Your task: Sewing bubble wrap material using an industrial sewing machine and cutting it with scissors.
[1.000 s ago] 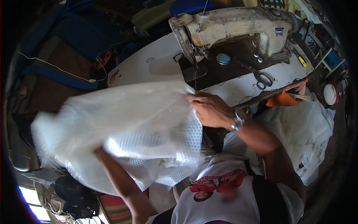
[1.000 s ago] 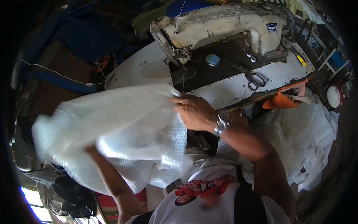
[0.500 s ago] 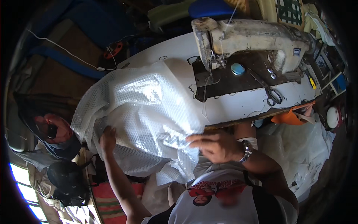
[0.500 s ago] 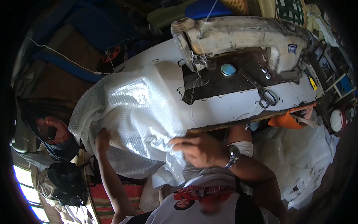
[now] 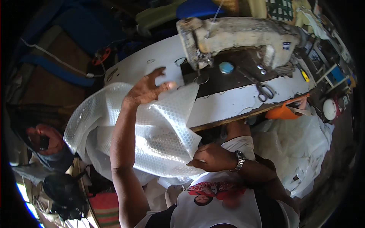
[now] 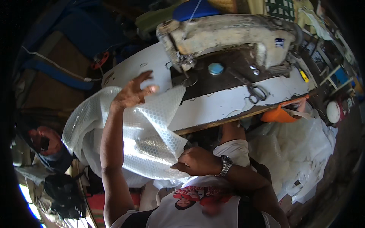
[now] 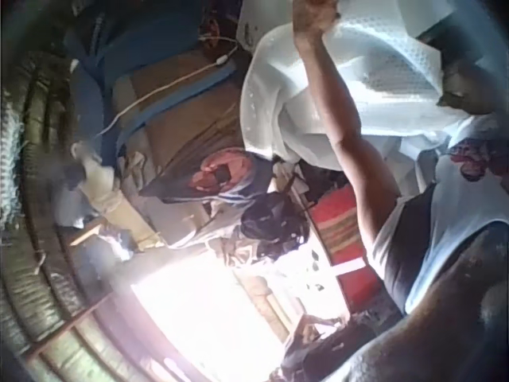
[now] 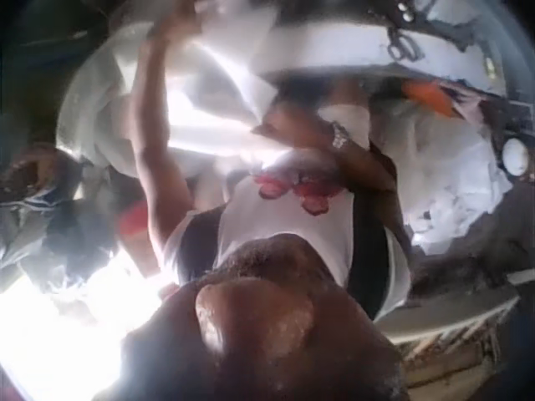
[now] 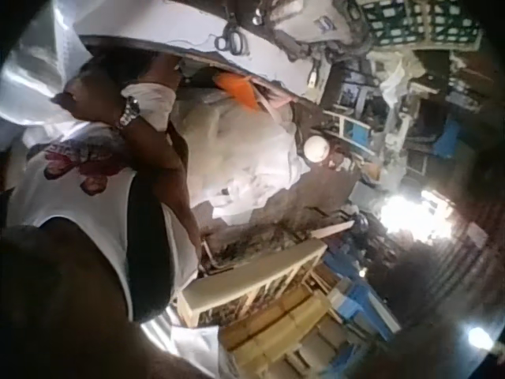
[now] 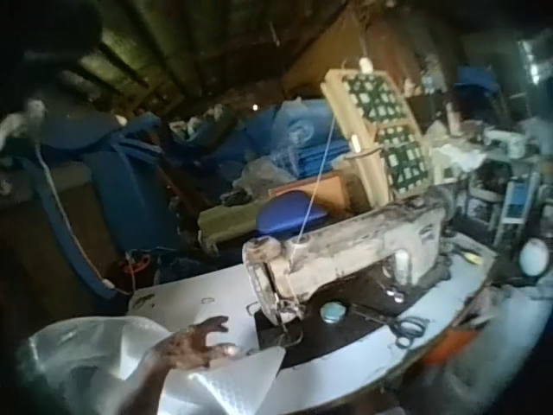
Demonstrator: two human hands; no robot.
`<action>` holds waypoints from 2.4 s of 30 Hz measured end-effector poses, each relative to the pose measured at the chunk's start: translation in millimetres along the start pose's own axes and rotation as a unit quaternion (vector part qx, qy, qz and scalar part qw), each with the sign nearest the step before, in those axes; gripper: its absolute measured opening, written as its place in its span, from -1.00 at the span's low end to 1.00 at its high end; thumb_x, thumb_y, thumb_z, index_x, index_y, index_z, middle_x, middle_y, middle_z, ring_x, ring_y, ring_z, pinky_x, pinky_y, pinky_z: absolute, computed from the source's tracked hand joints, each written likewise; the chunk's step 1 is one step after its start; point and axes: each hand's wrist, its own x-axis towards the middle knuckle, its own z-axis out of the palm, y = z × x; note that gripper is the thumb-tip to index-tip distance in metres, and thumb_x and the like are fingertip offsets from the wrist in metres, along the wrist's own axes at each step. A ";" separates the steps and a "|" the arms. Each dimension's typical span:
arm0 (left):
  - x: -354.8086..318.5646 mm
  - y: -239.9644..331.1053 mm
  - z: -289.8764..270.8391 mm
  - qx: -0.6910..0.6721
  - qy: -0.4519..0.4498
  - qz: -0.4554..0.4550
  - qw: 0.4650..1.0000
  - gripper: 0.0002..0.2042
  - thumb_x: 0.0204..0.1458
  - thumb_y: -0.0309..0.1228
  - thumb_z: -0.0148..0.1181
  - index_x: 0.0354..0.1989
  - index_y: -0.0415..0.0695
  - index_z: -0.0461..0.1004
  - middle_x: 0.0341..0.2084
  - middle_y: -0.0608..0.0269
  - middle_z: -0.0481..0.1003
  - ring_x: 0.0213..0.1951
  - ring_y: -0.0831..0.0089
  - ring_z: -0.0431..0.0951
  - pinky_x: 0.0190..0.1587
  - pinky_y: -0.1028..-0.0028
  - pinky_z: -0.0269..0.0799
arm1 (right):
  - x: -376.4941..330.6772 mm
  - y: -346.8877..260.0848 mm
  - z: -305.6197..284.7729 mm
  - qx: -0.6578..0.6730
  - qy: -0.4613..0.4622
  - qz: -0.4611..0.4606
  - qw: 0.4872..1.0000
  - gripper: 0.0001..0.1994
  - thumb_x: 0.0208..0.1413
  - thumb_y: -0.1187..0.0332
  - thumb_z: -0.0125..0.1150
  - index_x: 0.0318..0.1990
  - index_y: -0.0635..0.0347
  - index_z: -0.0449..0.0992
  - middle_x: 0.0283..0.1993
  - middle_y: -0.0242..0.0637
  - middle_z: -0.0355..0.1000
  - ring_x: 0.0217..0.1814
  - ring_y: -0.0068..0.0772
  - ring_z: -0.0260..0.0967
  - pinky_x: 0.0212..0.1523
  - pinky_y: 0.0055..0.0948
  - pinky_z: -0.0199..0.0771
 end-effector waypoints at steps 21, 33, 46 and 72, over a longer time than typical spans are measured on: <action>75.3 -132.7 -55.9 0.273 0.214 -0.123 0.930 -0.49 0.26 0.00 0.15 0.21 -0.13 0.44 0.11 -0.20 0.51 0.06 0.01 0.60 -0.01 0.06 0.58 | 47.7 -8.6 -6.2 0.189 0.112 0.027 0.975 -0.54 0.22 0.35 0.34 0.22 0.35 0.44 0.24 -0.03 0.49 -0.15 -0.11 0.64 -0.12 -0.30 0.64; 56.9 -150.8 22.8 0.268 0.311 0.069 0.909 -0.50 0.23 -0.16 0.23 0.28 -0.14 0.41 0.32 0.03 0.38 0.35 -0.01 0.33 0.38 0.04 0.21 | 34.5 16.7 -111.8 -0.211 0.241 0.030 0.947 -0.74 0.20 0.37 0.31 0.02 0.20 0.61 0.01 -0.16 0.57 0.01 -0.14 0.55 -0.02 -0.25 0.58; 41.8 -35.2 52.4 0.057 0.047 0.228 0.971 -0.72 0.24 -0.44 0.18 0.11 -0.20 0.49 0.03 -0.01 0.57 0.07 0.00 0.58 0.14 0.20 0.53 | 133.4 62.3 -64.1 -0.290 0.147 0.044 0.945 -0.44 0.26 0.19 0.19 0.27 0.42 0.30 0.41 0.12 0.22 0.48 0.11 0.16 0.47 0.09 0.09; 63.1 -75.8 71.8 0.163 0.187 0.200 0.948 -0.59 0.24 -0.20 0.25 0.10 -0.26 0.48 0.11 -0.12 0.49 0.19 -0.02 0.46 0.25 0.08 0.36 | -3.4 96.9 -111.8 -0.198 0.483 0.058 0.851 -0.88 0.21 0.50 0.25 -0.12 0.25 0.61 -0.40 -0.29 0.47 -0.52 -0.41 0.28 -0.51 -0.40 0.23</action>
